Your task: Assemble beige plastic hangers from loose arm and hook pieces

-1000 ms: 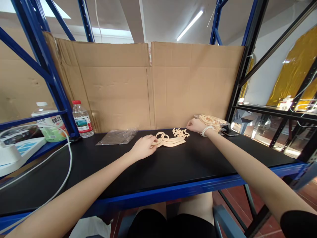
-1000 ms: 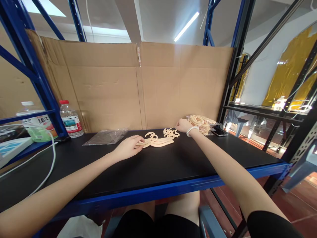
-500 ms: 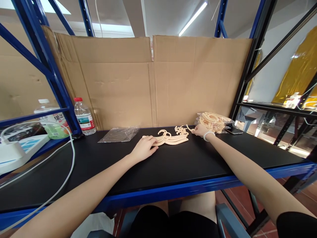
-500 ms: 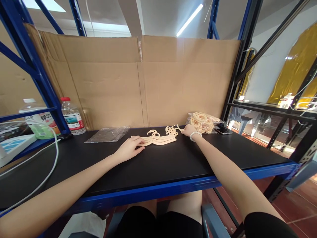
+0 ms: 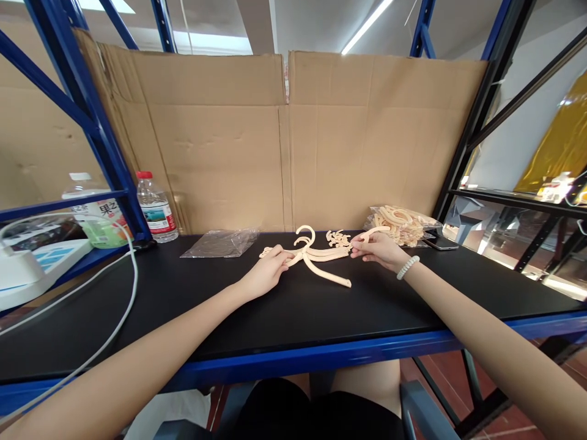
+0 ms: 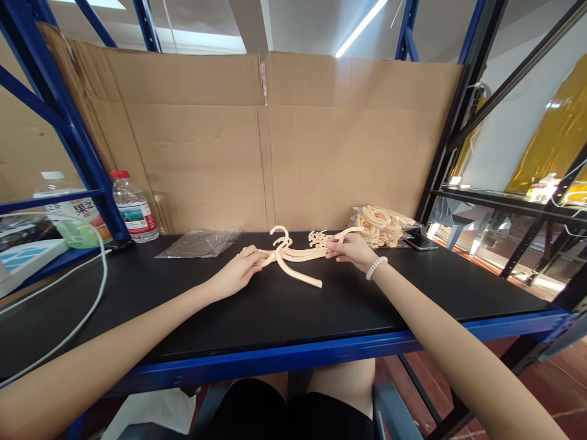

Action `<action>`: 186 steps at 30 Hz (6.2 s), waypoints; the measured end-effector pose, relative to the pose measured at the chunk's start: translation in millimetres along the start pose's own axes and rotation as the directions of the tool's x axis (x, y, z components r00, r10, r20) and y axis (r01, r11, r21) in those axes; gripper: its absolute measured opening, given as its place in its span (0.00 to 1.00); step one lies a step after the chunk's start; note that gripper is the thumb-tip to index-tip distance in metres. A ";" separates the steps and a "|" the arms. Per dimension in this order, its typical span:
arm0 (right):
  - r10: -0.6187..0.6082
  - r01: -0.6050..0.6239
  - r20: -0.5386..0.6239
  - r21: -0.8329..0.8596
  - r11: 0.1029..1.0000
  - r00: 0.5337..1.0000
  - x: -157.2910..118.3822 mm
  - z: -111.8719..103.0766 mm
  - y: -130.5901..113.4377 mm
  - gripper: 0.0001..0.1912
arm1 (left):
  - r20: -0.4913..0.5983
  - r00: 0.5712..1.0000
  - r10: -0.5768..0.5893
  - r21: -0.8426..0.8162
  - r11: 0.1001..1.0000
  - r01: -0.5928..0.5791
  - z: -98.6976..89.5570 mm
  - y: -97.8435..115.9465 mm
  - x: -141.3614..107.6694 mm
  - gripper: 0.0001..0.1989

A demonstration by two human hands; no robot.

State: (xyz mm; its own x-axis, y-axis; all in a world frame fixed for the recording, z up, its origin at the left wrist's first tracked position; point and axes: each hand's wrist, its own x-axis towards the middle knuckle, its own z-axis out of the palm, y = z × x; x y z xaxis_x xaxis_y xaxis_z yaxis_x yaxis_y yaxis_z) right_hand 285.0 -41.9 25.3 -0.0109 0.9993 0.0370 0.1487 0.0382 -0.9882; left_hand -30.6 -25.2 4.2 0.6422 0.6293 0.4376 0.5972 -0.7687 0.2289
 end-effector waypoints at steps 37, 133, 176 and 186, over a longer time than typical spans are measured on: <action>0.181 -0.275 0.369 0.221 0.936 0.912 4.4 7.6 14.5 0.04 | -0.124 0.988 -0.094 -0.025 0.995 0.092 -3.9 15.8 2.7 0.06; -0.199 0.173 0.294 0.110 0.979 0.935 -1.4 20.1 15.2 0.22 | -0.128 0.988 -0.089 -0.080 0.994 0.079 -5.9 14.9 4.7 0.07; -0.273 0.278 0.089 -0.040 0.960 0.958 10.7 -39.6 -3.1 0.14 | -0.198 0.956 -0.218 -0.049 0.976 0.212 -21.6 3.5 8.2 0.13; 0.050 0.317 0.413 -0.765 0.561 0.909 12.3 -57.4 -3.8 0.10 | 0.255 0.966 -0.028 0.069 0.998 0.011 -28.4 16.0 1.0 0.06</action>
State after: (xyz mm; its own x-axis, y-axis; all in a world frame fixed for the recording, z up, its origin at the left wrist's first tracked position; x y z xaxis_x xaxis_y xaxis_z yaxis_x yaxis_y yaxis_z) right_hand 341.1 -29.5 38.1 -0.4110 0.9083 -0.0772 0.8364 0.3421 -0.4282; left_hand -34.0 -40.1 33.0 0.7266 0.6589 0.1945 0.6359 -0.7522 0.1728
